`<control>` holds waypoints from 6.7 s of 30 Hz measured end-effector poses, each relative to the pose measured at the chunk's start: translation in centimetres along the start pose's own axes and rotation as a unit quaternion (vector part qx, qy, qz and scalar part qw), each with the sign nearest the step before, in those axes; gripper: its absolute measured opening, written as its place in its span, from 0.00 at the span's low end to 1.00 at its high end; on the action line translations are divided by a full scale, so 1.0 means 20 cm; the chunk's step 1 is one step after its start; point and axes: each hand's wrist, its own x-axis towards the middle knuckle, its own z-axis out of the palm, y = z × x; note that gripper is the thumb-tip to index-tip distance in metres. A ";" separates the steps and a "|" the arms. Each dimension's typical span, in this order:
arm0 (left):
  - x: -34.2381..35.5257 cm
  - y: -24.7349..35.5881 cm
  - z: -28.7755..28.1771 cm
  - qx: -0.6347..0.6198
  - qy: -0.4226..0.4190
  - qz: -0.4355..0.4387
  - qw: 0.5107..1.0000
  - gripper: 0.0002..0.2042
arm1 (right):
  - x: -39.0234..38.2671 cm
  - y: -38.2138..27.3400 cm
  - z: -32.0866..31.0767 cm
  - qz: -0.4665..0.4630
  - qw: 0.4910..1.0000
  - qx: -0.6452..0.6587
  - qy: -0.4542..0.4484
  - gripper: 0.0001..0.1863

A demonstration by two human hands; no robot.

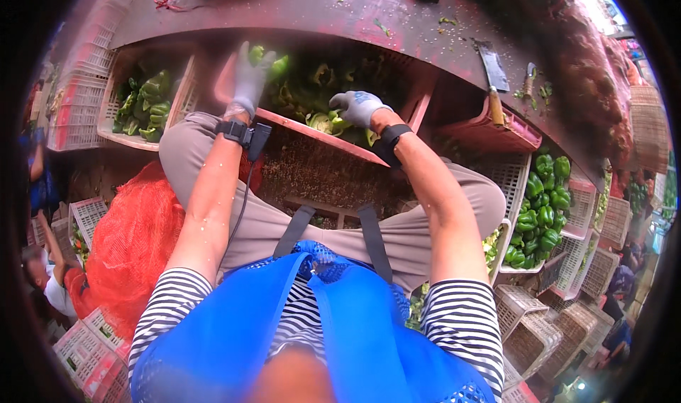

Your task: The recorder is cutting green peppers and sorting them into crates.

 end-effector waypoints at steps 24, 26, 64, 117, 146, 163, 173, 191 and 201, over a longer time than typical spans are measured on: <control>0.15 -0.40 -0.04 0.275 -0.174 -0.025 0.945 0.27 | 0.46 0.16 0.37 -0.255 0.880 -0.387 -0.105 0.10; 0.14 -0.40 -0.06 0.282 -0.172 0.000 0.944 0.27 | 0.50 0.09 0.46 -0.242 0.876 -0.405 -0.097 0.10; -0.33 -0.32 0.29 0.616 -0.254 0.079 0.741 0.25 | -3.86 1.08 1.68 0.764 0.641 -0.052 -0.041 0.19; -0.82 -0.35 -0.08 -0.360 0.015 -0.348 0.865 0.33 | -0.10 -0.83 0.35 -0.062 0.988 -0.082 0.117 0.25; -0.71 -0.38 -0.09 -0.101 0.108 -0.157 0.976 0.31 | 0.18 -0.74 0.39 0.079 0.979 0.034 0.187 0.33; -0.56 -0.09 -0.28 -0.405 -0.364 -0.265 0.796 0.26 | -0.12 -0.48 -0.08 -0.122 0.967 0.183 0.131 0.22; -0.52 -0.05 -0.19 -0.555 -0.258 -0.223 0.759 0.25 | -0.32 -0.76 -0.13 -0.255 0.944 -0.006 0.211 0.45; -0.57 -0.18 -0.11 -0.519 -0.127 -0.256 0.805 0.12 | -0.40 -0.85 0.20 -0.283 0.862 -0.298 0.297 0.23; -0.57 -0.20 -0.04 -0.377 0.042 -0.084 0.921 0.23 | -0.16 -0.88 0.33 -0.207 0.900 -0.128 0.361 0.15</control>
